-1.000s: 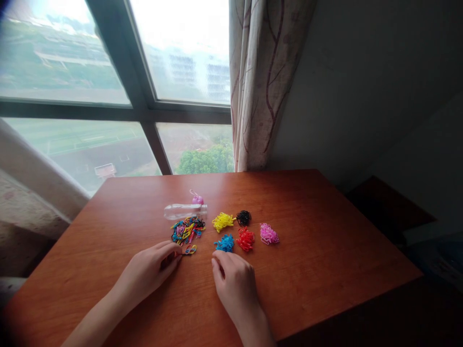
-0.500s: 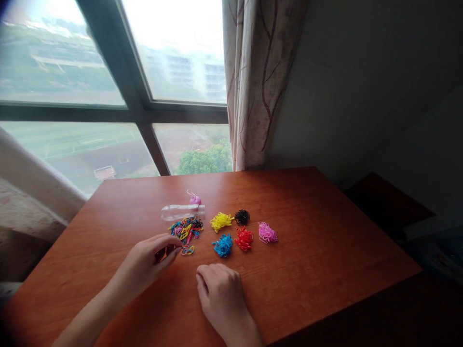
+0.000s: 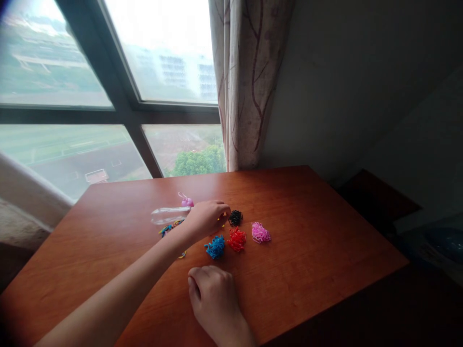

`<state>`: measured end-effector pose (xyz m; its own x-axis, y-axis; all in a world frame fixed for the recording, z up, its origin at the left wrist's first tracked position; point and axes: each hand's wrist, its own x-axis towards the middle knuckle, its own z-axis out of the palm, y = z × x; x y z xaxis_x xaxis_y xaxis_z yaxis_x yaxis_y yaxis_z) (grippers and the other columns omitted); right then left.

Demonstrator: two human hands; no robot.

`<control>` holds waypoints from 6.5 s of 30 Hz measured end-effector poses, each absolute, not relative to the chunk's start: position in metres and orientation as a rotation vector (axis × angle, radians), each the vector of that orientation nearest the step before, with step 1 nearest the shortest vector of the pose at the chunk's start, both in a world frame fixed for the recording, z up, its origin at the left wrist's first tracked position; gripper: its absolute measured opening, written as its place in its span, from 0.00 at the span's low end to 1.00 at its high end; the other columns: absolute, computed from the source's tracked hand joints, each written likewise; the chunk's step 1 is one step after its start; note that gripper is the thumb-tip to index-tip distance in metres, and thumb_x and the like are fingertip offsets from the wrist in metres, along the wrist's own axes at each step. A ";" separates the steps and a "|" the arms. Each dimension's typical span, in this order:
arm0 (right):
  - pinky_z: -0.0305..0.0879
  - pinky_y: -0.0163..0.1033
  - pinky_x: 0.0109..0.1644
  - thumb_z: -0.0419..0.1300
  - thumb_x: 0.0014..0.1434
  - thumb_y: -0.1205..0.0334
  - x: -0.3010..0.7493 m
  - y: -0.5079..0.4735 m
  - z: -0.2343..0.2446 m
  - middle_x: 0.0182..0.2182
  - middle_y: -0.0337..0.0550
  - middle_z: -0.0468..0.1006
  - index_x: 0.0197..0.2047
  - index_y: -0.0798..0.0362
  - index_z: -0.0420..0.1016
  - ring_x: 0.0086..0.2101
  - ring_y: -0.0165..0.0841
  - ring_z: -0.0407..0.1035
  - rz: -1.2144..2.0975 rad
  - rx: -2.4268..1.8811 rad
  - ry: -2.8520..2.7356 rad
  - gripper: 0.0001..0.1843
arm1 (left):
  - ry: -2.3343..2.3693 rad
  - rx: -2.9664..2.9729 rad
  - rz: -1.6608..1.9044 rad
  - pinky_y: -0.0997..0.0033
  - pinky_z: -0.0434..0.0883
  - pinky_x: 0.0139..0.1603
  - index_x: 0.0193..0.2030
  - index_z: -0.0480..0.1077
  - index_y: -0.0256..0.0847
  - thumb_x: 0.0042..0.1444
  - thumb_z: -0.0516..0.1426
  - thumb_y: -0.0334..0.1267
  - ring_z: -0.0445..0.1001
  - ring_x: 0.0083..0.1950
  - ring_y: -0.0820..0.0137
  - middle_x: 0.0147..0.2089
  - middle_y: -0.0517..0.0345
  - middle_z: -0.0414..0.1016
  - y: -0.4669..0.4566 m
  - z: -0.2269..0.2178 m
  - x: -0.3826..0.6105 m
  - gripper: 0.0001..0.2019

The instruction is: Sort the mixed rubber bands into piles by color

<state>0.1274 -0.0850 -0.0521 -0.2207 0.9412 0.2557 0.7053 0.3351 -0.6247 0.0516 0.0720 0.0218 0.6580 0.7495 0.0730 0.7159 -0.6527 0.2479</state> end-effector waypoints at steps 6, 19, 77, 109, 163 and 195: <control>0.59 0.33 0.38 0.53 0.65 0.69 0.127 -0.086 -0.050 0.30 0.38 0.78 0.38 0.49 0.74 0.32 0.32 0.73 0.483 -1.447 -2.025 0.09 | 1.222 2.709 0.147 0.66 0.71 0.37 0.37 0.77 0.42 0.59 0.52 0.35 0.79 0.38 0.61 0.39 0.49 0.79 0.086 0.012 0.069 0.11; 0.62 0.34 0.40 0.54 0.64 0.70 0.128 -0.085 -0.049 0.33 0.39 0.80 0.40 0.49 0.75 0.34 0.33 0.74 0.542 -1.446 -1.991 0.09 | 1.236 2.705 0.134 0.67 0.71 0.40 0.40 0.77 0.44 0.60 0.52 0.35 0.79 0.41 0.62 0.41 0.51 0.80 0.090 0.007 0.076 0.11; 0.57 0.36 0.31 0.58 0.63 0.68 0.088 -0.047 -0.037 0.33 0.40 0.80 0.42 0.49 0.71 0.33 0.37 0.76 0.398 -1.784 -2.133 0.05 | 1.674 2.218 0.227 0.73 0.65 0.37 0.41 0.69 0.47 0.65 0.48 0.38 0.77 0.42 0.67 0.43 0.59 0.76 -0.035 -0.018 -0.076 0.09; 0.57 0.34 0.36 0.56 0.62 0.70 0.092 -0.055 -0.042 0.33 0.37 0.81 0.39 0.49 0.74 0.34 0.33 0.74 0.455 -1.488 -2.043 0.08 | 1.518 2.225 0.454 0.76 0.68 0.37 0.51 0.70 0.49 0.60 0.51 0.31 0.78 0.40 0.70 0.45 0.60 0.78 -0.043 -0.028 -0.080 0.15; 0.63 0.35 0.32 0.50 0.68 0.54 0.232 -0.057 -0.041 0.31 0.45 0.82 0.41 0.50 0.79 0.28 0.35 0.75 0.024 -1.847 -1.813 0.17 | 1.356 1.750 0.753 0.76 0.64 0.29 0.42 0.75 0.39 0.61 0.54 0.44 0.66 0.28 0.73 0.28 0.59 0.72 -0.042 -0.020 -0.070 0.13; 0.59 0.33 0.37 0.50 0.65 0.69 0.125 -0.080 -0.041 0.30 0.39 0.79 0.38 0.49 0.75 0.32 0.33 0.73 0.453 -1.430 -2.027 0.13 | 1.640 2.443 0.106 0.72 0.63 0.31 0.41 0.73 0.47 0.64 0.50 0.35 0.78 0.39 0.64 0.44 0.56 0.77 -0.019 -0.010 -0.059 0.10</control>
